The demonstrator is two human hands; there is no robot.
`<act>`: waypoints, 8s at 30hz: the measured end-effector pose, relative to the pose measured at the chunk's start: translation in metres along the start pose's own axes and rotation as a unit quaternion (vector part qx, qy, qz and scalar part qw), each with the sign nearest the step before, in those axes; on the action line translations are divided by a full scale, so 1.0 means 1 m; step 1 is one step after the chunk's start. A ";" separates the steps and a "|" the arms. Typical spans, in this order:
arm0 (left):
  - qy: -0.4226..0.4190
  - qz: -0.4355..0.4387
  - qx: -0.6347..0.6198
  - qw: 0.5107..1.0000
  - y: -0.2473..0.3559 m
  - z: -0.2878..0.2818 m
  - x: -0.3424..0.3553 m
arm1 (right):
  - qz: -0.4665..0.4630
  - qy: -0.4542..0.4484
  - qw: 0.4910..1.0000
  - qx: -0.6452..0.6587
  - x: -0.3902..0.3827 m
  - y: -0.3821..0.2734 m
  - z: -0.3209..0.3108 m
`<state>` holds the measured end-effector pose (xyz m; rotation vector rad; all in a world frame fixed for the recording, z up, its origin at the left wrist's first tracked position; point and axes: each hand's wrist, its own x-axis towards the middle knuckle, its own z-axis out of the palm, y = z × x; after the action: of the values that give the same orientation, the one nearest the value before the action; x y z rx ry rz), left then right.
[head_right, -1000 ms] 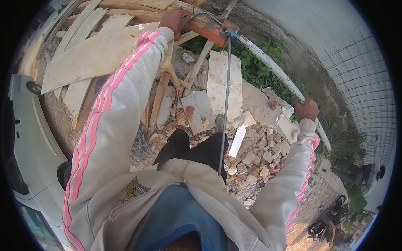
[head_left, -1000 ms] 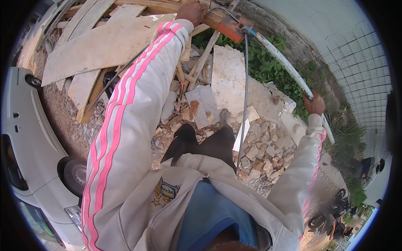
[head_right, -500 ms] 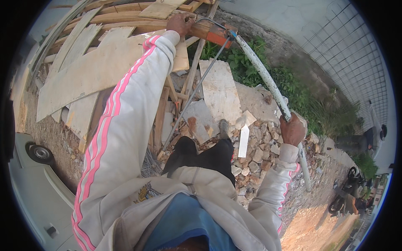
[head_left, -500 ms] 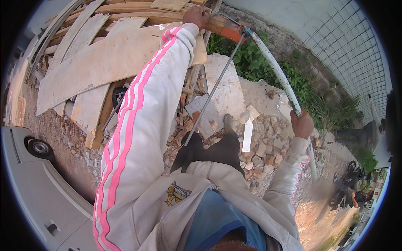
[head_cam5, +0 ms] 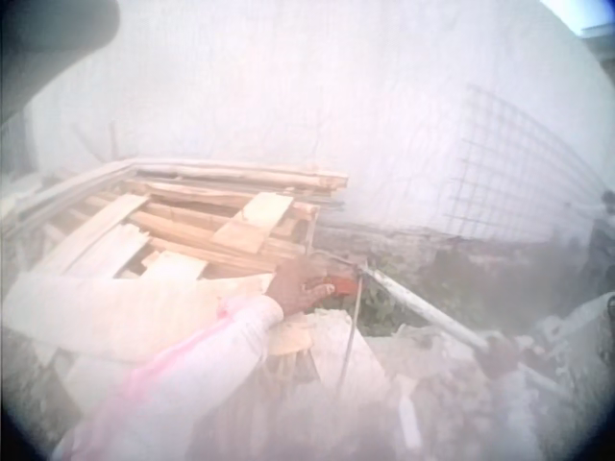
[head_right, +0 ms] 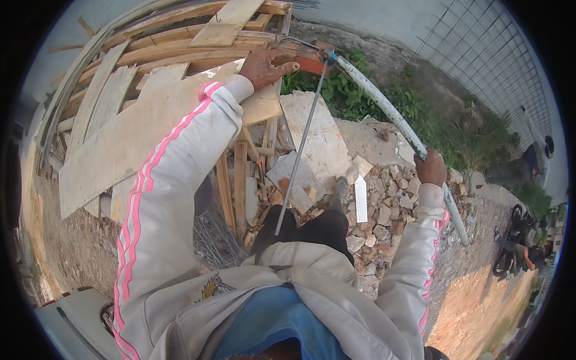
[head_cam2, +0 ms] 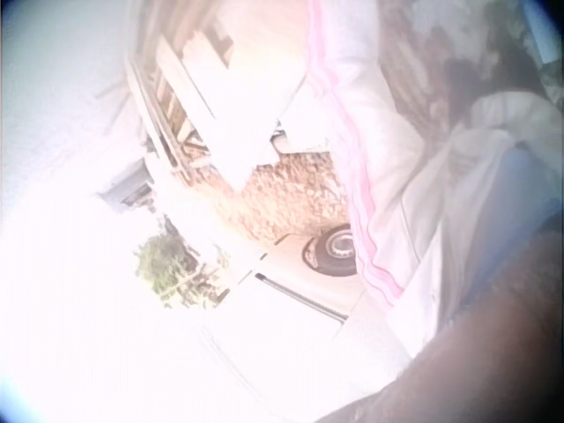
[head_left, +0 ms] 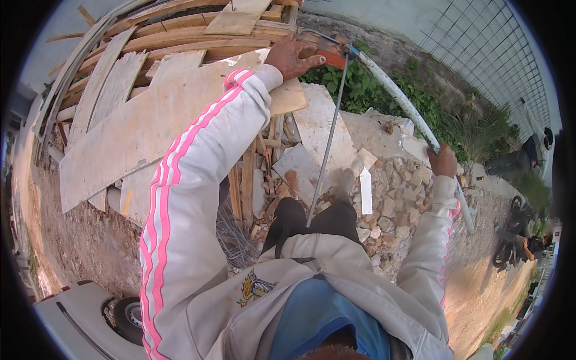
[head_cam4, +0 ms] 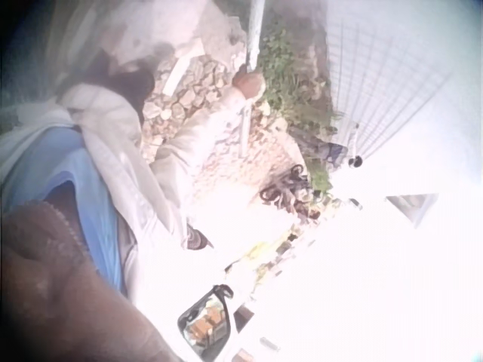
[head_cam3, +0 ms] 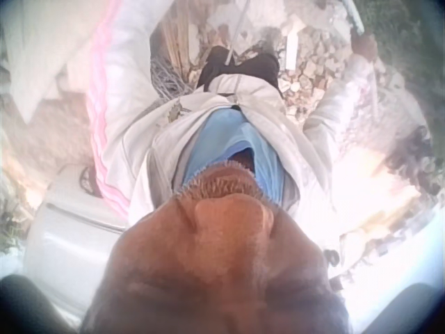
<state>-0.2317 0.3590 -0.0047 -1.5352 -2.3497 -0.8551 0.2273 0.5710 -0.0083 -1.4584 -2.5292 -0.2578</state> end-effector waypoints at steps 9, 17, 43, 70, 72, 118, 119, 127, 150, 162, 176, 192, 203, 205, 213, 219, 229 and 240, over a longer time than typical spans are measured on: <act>-0.390 0.429 -0.163 0.799 0.124 -0.067 -0.129 | 0.069 -0.009 0.997 -0.032 -0.018 -0.007 -0.010; -0.403 0.411 -0.083 0.814 0.092 -0.077 -0.130 | 0.067 0.006 0.997 -0.032 -0.051 -0.026 -0.020; -0.418 0.405 -0.099 0.808 0.045 -0.096 -0.118 | 0.019 -0.003 1.000 0.003 -0.104 -0.076 -0.072; -0.044 -0.337 -0.140 0.930 0.162 -0.057 -0.134 | -0.087 -0.184 0.853 0.480 0.061 -0.006 -0.004; -0.051 -0.383 -0.056 0.921 0.185 -0.054 -0.115 | -0.110 -0.187 0.805 0.552 0.084 -0.027 0.002; 0.152 -0.523 -0.105 0.832 0.119 -0.005 -0.005 | -0.266 -0.486 0.574 0.603 0.259 -0.203 0.031; 0.161 -0.510 -0.086 0.841 0.122 -0.007 -0.006 | -0.258 -0.489 0.582 0.597 0.263 -0.203 0.037; 0.207 -0.474 0.037 0.855 0.090 -0.037 -0.009 | -0.142 -0.561 0.530 0.620 0.255 -0.212 0.050; -0.028 -0.444 0.256 0.858 -0.079 0.006 0.112 | -0.145 -0.530 0.570 0.610 0.244 -0.174 0.038; -0.063 -0.345 0.236 0.906 -0.119 0.005 0.100 | -0.146 -0.487 0.679 0.529 0.262 -0.144 0.034; -0.006 -0.353 0.360 0.864 -0.123 0.011 0.100 | -0.277 -0.283 0.850 0.348 0.327 0.025 0.075; -0.006 -0.377 0.234 0.896 -0.114 -0.015 0.103 | -0.555 -0.200 0.790 0.164 0.475 -0.023 0.066; -0.010 -0.372 0.198 0.907 -0.108 -0.019 0.106 | -0.596 -0.203 0.760 0.161 0.511 -0.053 0.090; -0.018 -0.383 0.184 0.905 -0.100 -0.023 0.110 | -0.598 -0.197 0.759 0.164 0.512 -0.053 0.091; 0.018 -0.344 0.218 0.913 -0.127 -0.011 0.097 | -0.598 -0.210 0.760 0.142 0.522 -0.064 0.092; -0.023 -0.400 0.243 0.883 -0.104 -0.019 0.110 | -0.591 -0.211 0.764 0.148 0.517 -0.051 0.107; 0.007 -0.355 0.220 0.908 -0.112 -0.016 0.104 | -0.582 -0.123 0.787 0.165 0.497 -0.044 0.104; -0.011 -0.334 0.242 0.911 -0.110 -0.021 0.103 | -0.495 -0.037 0.849 0.182 0.447 -0.024 0.100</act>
<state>-0.3771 0.3949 0.0214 -0.5448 -2.8461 -0.2918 -0.0212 0.9554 0.0137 0.0623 -2.9290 0.1430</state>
